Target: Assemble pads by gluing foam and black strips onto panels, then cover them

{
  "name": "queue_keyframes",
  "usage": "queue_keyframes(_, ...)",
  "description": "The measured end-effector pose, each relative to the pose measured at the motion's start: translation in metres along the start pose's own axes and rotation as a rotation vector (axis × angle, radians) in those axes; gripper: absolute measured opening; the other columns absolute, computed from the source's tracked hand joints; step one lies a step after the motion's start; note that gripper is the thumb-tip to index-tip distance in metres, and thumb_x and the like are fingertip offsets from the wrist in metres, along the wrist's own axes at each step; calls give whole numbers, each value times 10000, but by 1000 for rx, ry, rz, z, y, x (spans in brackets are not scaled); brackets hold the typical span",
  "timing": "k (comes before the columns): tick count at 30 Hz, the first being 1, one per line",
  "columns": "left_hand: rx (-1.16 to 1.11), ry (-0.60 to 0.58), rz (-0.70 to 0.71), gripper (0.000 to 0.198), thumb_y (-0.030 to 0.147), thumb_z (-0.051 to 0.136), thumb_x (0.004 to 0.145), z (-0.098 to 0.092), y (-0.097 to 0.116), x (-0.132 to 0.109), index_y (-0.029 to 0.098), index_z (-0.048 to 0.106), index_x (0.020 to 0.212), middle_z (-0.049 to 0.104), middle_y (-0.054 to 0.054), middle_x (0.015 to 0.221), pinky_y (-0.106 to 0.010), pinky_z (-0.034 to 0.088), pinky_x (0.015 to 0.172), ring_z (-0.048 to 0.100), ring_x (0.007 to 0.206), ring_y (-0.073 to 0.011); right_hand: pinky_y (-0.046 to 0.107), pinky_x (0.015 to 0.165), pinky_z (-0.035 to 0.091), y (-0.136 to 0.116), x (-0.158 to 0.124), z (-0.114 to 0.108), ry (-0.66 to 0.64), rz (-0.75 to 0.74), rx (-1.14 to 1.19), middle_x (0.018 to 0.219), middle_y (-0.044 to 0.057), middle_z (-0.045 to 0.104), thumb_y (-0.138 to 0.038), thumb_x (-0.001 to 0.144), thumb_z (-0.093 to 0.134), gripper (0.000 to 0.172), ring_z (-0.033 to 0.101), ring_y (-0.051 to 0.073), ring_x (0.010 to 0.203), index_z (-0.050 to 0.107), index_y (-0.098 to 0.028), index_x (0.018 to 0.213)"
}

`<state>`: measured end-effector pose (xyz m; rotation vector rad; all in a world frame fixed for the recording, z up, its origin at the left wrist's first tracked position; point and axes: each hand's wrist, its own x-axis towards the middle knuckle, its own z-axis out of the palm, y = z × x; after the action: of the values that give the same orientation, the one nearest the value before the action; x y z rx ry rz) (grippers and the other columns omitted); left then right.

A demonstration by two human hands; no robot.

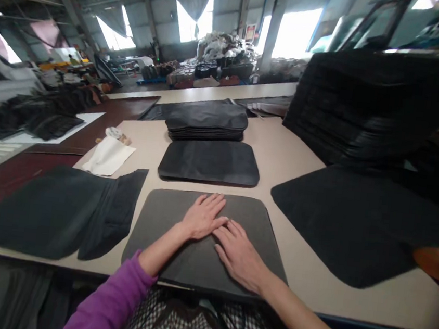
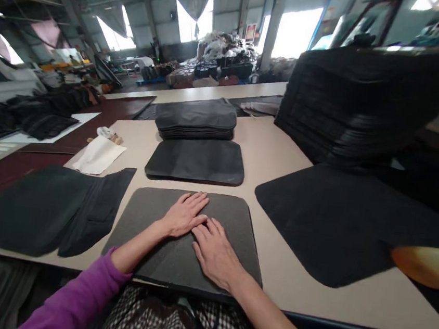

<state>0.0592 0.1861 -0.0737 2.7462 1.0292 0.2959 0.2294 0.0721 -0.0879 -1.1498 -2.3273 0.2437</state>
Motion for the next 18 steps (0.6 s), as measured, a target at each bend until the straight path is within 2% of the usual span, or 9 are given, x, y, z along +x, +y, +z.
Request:
queue_keyframes(3, -82, 13, -8, 530, 392, 221, 1071, -7, -3, -6, 247, 344, 1566, 366, -61, 1626, -423, 291, 1230, 321, 1510, -157, 462, 1065, 489, 7, 3, -10, 101, 131, 51, 1201, 116, 674, -91, 985, 388, 322, 592, 249, 1196, 648, -155, 1163)
queue_keyframes(5, -107, 63, -12, 557, 333, 147, 1072, -13, -11, -15, 195, 263, 1599, 315, -107, 1644, -427, 311, 1219, 309, 1516, -165, 430, 1037, 510, 7, 10, -14, 164, 247, -6, 1210, 140, 672, -79, 986, 370, 337, 608, 240, 1173, 647, -127, 1172)
queue_keyframes(7, -20, 128, -53, 585, 433, 264, 1065, -14, -24, -28, 203, 253, 1603, 284, -94, 1657, -457, 268, 1238, 254, 1540, -205, 453, 1152, 399, 5, 22, -12, 167, 276, -86, 1373, 168, 586, -94, 990, 401, 349, 493, 259, 1330, 615, -86, 1265)
queue_keyframes(9, 111, 145, -94, 607, 486, 329, 1048, -7, -37, -43, 222, 285, 1593, 312, -90, 1646, -495, 244, 1238, 275, 1532, -239, 443, 1205, 315, 4, 37, -1, 145, 278, -146, 1469, 180, 505, -158, 1028, 419, 370, 399, 261, 1412, 564, -60, 1354)
queue_keyframes(12, 238, 139, -113, 605, 505, 336, 1040, 8, -49, -59, 223, 332, 1575, 337, -96, 1634, -507, 268, 1220, 321, 1514, -252, 452, 1215, 284, 2, 54, 19, 114, 281, -193, 1527, 195, 433, -323, 1066, 461, 457, 328, 278, 1455, 494, -48, 1429)
queue_keyframes(15, 299, 119, -117, 611, 510, 302, 1046, 14, -49, -65, 201, 339, 1571, 322, -94, 1639, -506, 289, 1207, 319, 1514, -245, 503, 1201, 280, 4, 54, 30, 96, 337, -229, 1556, 232, 371, -434, 1068, 474, 566, 271, 323, 1479, 446, -34, 1467)
queue_keyframes(18, 317, 116, -119, 624, 523, 299, 1045, 14, -48, -64, 197, 326, 1576, 303, -90, 1647, -505, 289, 1206, 305, 1520, -240, 555, 1191, 258, 13, 36, 25, 87, 462, -292, 1582, 274, 286, -466, 1060, 484, 620, 199, 379, 1497, 421, -19, 1485)
